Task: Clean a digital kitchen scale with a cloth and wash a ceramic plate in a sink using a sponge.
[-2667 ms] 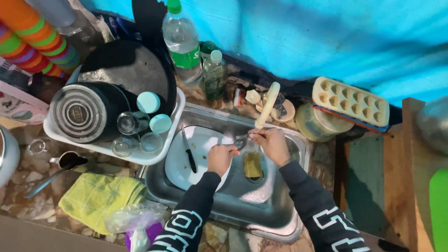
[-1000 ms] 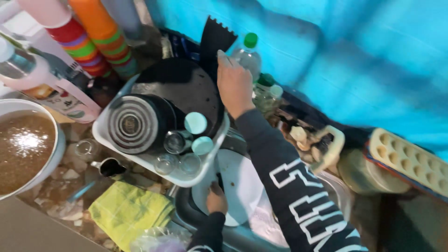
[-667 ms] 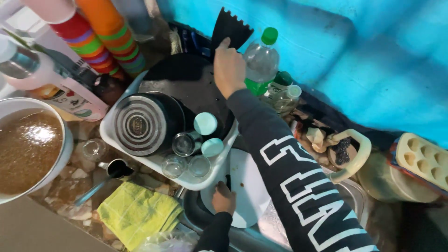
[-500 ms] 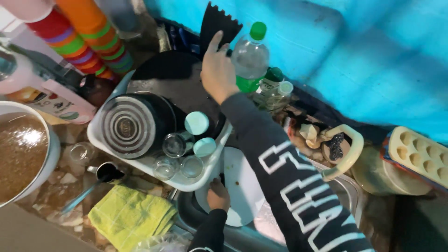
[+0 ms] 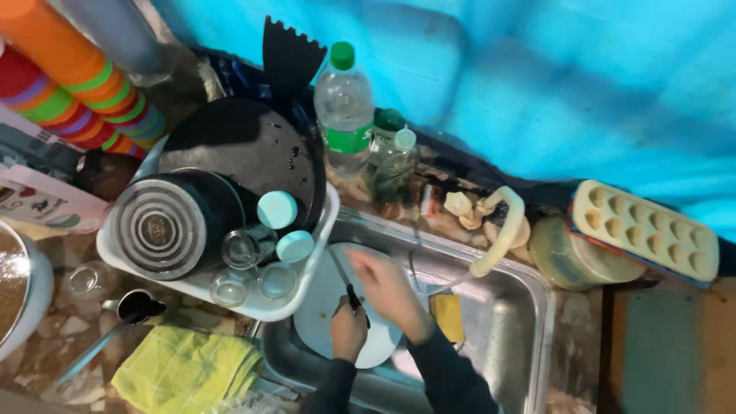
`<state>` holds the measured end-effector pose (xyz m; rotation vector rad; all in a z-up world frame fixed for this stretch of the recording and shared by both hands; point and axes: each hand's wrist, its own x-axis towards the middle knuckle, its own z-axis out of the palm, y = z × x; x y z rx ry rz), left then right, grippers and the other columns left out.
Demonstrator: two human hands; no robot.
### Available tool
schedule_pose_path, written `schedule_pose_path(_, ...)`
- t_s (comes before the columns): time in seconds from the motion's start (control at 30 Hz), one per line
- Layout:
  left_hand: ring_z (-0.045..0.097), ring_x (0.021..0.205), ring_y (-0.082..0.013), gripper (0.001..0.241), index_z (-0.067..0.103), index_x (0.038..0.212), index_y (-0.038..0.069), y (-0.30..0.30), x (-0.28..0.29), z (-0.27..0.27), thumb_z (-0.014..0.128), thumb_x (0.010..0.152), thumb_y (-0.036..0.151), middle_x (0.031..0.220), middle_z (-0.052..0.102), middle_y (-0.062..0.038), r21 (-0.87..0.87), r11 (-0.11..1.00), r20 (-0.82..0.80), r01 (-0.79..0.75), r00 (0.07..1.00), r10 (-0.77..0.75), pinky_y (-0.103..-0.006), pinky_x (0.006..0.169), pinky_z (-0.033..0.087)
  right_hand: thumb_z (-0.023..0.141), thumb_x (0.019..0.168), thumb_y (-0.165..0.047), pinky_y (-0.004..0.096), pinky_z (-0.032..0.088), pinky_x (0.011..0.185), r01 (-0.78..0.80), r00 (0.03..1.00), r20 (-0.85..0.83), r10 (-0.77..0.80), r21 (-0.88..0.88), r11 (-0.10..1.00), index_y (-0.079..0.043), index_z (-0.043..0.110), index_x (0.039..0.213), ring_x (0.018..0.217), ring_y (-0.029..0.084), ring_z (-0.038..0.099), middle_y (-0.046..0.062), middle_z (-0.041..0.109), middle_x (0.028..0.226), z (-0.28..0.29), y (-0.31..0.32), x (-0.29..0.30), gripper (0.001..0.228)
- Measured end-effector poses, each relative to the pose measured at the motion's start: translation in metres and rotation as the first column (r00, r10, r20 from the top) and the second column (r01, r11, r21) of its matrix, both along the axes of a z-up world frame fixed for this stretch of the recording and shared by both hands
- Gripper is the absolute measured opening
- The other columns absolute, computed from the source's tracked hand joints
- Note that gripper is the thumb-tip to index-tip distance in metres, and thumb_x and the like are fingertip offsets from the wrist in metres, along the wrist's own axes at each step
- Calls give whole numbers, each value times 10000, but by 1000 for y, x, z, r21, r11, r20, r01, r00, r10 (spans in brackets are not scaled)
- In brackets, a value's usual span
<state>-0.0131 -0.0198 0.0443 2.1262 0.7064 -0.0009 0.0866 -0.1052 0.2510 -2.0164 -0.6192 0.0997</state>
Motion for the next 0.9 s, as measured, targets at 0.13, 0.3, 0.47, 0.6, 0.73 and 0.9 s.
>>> schedule_pose_path(0.13,712,801,-361,160,615,1055,69,-42,-7,43,592,948,186,861,721,-169,-199,978,-4,57,998,-59,-479,708,527,693,938,-285,363,570,729,288,916,-193,-351,-290,913,-76,752,1128,797,229,752,137,771,860,-104,-89,-31,288)
schedule_pose_path(0.3,698,643,-226,215,641,1046,73,-82,-15,82,507,1031,241,708,653,-109,-584,787,41,200,975,-217,-379,620,549,814,844,-226,261,548,546,238,810,-544,-219,-36,971,-8,746,842,623,78,669,16,733,711,-132,-137,-13,229)
schedule_pose_path(0.47,673,600,-196,218,656,1017,68,-66,-23,106,518,1024,236,652,639,-75,-492,845,-62,211,959,-276,-362,594,529,853,843,-172,259,448,461,371,668,-728,-155,146,917,6,667,730,514,115,596,49,670,649,-146,-161,12,282)
schedule_pose_path(0.6,706,594,-204,213,659,1008,62,-51,-35,116,504,1006,209,665,640,-72,-514,842,-140,162,953,-269,-370,583,551,797,881,-195,232,442,468,407,621,-760,-192,104,907,-35,709,704,515,90,582,26,667,620,-125,-153,19,254)
schedule_pose_path(0.73,752,635,-256,228,688,1010,70,-34,-47,101,522,985,225,725,689,-102,-476,871,-231,119,939,-255,-396,628,595,803,884,-211,271,440,476,403,689,-683,-240,87,911,-22,699,692,515,127,592,47,674,605,-170,-158,9,289)
schedule_pose_path(0.9,709,822,-401,242,696,1039,74,-16,-70,74,571,939,255,858,738,-205,90,941,-233,328,925,-300,-520,763,535,770,902,-382,506,531,774,405,780,11,-626,-771,492,-139,672,1207,1007,361,665,166,694,1164,-135,-149,-35,402)
